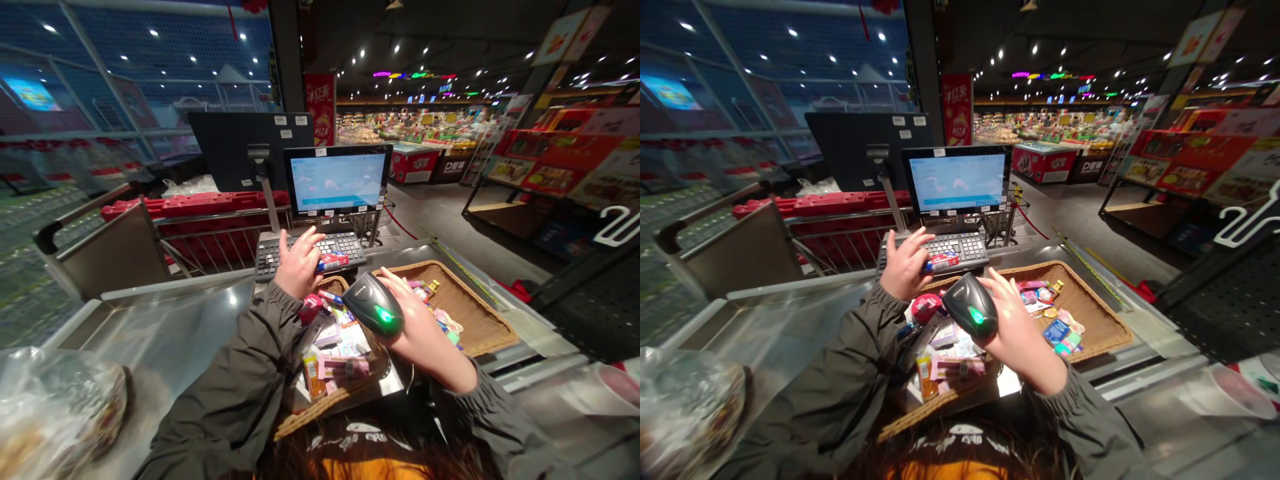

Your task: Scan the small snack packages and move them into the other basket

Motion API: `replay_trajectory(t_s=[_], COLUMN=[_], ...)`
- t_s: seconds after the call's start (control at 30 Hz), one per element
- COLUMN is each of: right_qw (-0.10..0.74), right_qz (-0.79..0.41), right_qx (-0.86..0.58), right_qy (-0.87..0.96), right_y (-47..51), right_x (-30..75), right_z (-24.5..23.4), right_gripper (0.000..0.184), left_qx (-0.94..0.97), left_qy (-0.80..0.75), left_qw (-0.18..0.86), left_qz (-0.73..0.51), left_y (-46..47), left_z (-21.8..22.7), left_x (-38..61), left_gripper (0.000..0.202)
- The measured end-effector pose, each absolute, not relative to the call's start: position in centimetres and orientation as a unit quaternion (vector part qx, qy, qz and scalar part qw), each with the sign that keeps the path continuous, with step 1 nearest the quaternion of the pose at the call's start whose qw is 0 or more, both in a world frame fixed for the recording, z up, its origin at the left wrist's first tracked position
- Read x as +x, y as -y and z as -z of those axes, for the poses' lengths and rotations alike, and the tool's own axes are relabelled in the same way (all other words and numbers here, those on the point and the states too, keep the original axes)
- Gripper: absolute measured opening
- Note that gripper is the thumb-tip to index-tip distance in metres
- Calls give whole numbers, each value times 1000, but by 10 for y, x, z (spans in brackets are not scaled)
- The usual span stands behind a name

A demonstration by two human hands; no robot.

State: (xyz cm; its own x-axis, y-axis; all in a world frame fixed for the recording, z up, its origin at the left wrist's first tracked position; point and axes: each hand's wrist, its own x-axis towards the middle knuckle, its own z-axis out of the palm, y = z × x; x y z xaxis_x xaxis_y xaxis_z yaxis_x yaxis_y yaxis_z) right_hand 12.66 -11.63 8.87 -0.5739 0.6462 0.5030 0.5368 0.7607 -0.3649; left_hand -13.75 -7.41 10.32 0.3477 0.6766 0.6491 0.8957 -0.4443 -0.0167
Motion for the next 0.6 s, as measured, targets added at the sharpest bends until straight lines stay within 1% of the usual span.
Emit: replay_trajectory(t_s=[0.23, 0.4, 0.6], right_qw=[309, 324, 317], right_qz=[-98, -101, -97], right_qx=[-352, -352, -356], right_qy=[878, 873, 874], right_y=[114, 112, 111], right_x=[134, 143, 150], right_z=[-82, -71, -60], right_gripper=[52, 48, 44], left_qx=[-816, -840, -866], left_qy=[491, 481, 466], left_qw=[160, 113, 37], left_qz=[259, 223, 178], left_y=[79, 85, 86], left_z=[-90, -63, -26], left_x=[-135, -130, -126], left_gripper=[15, 14, 16])
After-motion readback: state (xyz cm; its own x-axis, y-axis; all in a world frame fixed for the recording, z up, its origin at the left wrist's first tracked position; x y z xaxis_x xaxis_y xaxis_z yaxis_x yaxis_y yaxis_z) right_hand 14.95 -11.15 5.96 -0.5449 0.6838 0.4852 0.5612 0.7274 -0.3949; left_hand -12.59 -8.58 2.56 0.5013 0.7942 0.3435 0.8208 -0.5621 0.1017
